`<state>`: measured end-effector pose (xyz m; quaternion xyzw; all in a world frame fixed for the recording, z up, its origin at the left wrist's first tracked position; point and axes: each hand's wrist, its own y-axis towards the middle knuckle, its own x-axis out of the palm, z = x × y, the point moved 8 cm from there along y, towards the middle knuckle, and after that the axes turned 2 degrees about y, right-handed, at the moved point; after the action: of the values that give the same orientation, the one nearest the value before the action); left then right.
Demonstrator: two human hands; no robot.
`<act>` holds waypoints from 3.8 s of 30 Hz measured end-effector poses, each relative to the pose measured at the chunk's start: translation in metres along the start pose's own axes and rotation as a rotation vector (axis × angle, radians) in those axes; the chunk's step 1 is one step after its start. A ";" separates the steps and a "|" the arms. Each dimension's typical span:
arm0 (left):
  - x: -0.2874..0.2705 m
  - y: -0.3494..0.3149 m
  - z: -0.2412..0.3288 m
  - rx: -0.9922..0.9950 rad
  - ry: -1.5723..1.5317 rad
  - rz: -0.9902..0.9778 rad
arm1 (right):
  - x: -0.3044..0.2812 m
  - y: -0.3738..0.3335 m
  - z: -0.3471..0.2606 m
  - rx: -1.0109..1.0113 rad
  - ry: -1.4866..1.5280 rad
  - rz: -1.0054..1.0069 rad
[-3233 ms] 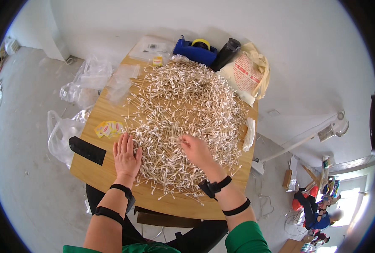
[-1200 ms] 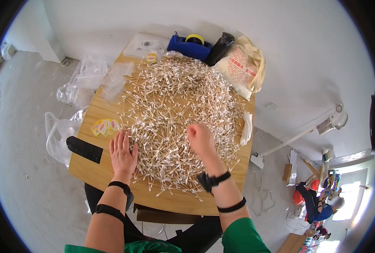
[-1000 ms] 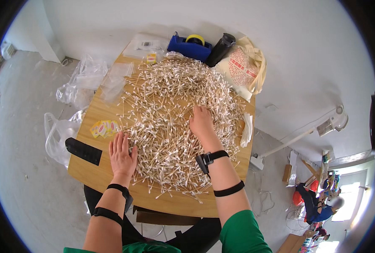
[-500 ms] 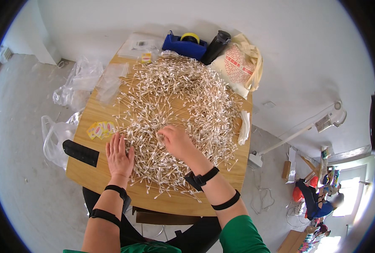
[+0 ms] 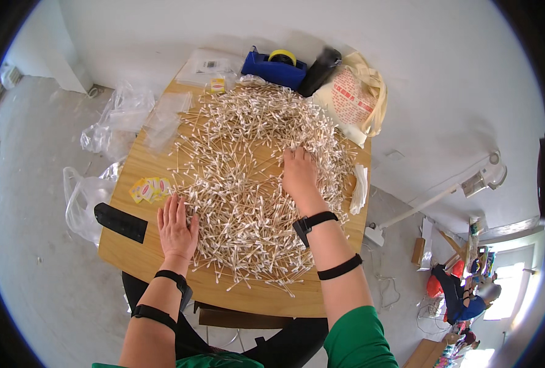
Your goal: Sorting and organizing a large pile of cotton swabs on a wooden table.
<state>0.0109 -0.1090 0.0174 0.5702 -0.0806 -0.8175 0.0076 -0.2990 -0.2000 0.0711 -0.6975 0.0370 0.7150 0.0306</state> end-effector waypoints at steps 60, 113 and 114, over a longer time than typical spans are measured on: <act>-0.001 -0.001 -0.002 -0.014 0.009 -0.009 | -0.013 -0.085 -0.042 -0.038 0.809 0.034; 0.001 0.001 0.001 0.011 -0.017 0.026 | -0.024 -0.137 -0.013 -0.179 0.613 0.246; 0.001 0.001 0.002 0.013 -0.016 0.027 | -0.026 -0.127 0.006 -0.095 0.597 0.323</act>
<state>0.0090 -0.1098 0.0175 0.5626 -0.0937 -0.8213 0.0143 -0.2926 -0.0730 0.0957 -0.8619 0.1210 0.4756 -0.1277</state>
